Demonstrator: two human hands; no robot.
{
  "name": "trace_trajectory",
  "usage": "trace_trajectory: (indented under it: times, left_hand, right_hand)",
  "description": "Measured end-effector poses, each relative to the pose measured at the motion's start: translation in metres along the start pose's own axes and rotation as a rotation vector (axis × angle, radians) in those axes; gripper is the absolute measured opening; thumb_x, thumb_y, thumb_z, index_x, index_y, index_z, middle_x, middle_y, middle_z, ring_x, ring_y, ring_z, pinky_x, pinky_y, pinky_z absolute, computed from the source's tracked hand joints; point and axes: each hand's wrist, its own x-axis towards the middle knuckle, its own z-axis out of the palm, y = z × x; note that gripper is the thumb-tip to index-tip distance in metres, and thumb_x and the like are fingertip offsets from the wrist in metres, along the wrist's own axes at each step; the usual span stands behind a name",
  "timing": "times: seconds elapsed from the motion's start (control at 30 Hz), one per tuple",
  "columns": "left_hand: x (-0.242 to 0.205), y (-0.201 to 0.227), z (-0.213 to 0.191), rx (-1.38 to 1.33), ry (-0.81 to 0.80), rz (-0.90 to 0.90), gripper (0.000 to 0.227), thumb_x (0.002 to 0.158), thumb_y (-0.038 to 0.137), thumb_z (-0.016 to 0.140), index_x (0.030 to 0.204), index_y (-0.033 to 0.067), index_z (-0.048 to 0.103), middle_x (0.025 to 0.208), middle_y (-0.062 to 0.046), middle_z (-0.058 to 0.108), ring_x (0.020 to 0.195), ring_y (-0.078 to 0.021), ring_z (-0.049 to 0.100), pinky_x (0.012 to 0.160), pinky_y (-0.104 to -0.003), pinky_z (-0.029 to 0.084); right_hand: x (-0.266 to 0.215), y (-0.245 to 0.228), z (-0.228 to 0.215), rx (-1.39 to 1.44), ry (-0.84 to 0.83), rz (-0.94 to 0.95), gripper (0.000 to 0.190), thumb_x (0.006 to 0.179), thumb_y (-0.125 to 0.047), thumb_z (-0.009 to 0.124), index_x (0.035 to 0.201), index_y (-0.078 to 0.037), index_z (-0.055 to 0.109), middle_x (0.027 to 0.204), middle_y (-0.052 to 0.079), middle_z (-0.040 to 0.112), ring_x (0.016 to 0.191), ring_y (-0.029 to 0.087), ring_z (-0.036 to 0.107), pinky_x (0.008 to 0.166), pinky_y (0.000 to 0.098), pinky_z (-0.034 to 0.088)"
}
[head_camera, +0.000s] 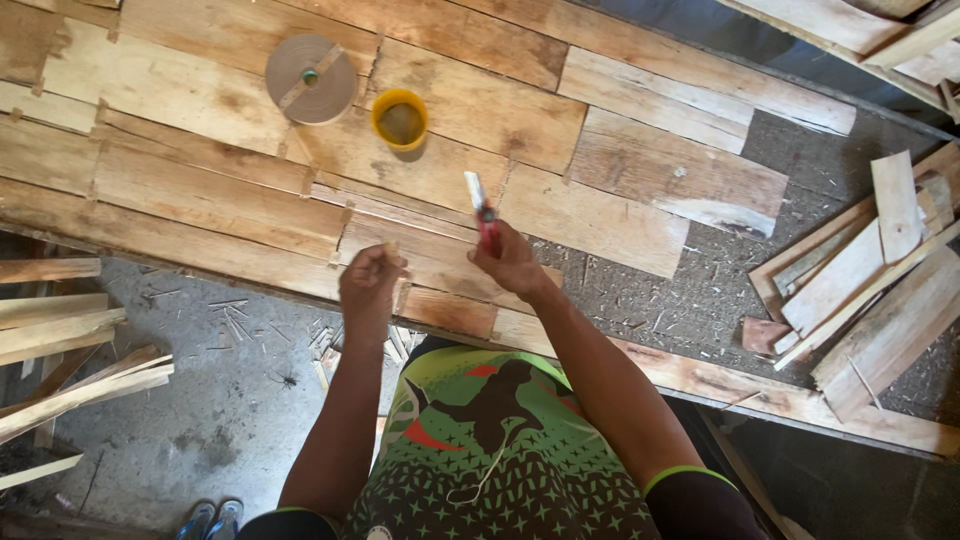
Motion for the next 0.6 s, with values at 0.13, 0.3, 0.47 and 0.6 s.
trace_trajectory:
  times: [0.13,0.3,0.47,0.6]
  left_hand:
    - [-0.002,-0.026,0.064,0.179,-0.111,-0.107,0.015,0.093,0.011,0.070,0.106,0.0040,0.071,0.090,-0.007,0.074,0.082,-0.0126,0.073,0.074,-0.029,0.063]
    - [-0.009,-0.059,0.145,0.180,-0.293,-0.181,0.015,0.096,0.015,0.071,0.099,0.0003,0.071,0.080,-0.006,0.070,0.067,-0.0100,0.064,0.059,-0.025,0.054]
    - [-0.012,-0.072,0.201,0.152,-0.331,-0.157,0.019,0.101,0.016,0.069,0.095,-0.0021,0.070,0.075,-0.005,0.066,0.063,-0.0070,0.058,0.055,-0.023,0.048]
    - [-0.008,-0.066,0.225,0.301,-0.331,-0.211,0.019,0.100,0.016,0.063,0.096,-0.0014,0.069,0.071,-0.004,0.065,0.056,-0.0090,0.053,0.047,-0.026,0.041]
  right_hand:
    - [-0.024,-0.006,-0.048,-0.026,0.128,0.079,0.028,0.100,-0.027,0.076,0.100,-0.001,0.067,0.081,0.005,0.058,0.074,0.012,0.051,0.067,0.0311,0.049]
    - [-0.041,-0.014,-0.099,0.078,0.065,-0.095,0.039,0.091,-0.020,0.076,0.126,-0.005,0.069,0.097,0.000,0.073,0.089,0.008,0.068,0.082,0.0266,0.059]
    - [-0.042,-0.013,-0.140,-0.014,0.025,-0.092,0.036,0.090,-0.015,0.080,0.122,-0.002,0.071,0.098,0.004,0.076,0.090,0.009,0.069,0.084,0.0277,0.058]
    - [-0.035,-0.008,-0.166,-0.073,0.026,-0.086,0.030,0.090,-0.014,0.079,0.117,-0.002,0.074,0.094,0.006,0.077,0.085,0.009,0.069,0.080,0.0277,0.059]
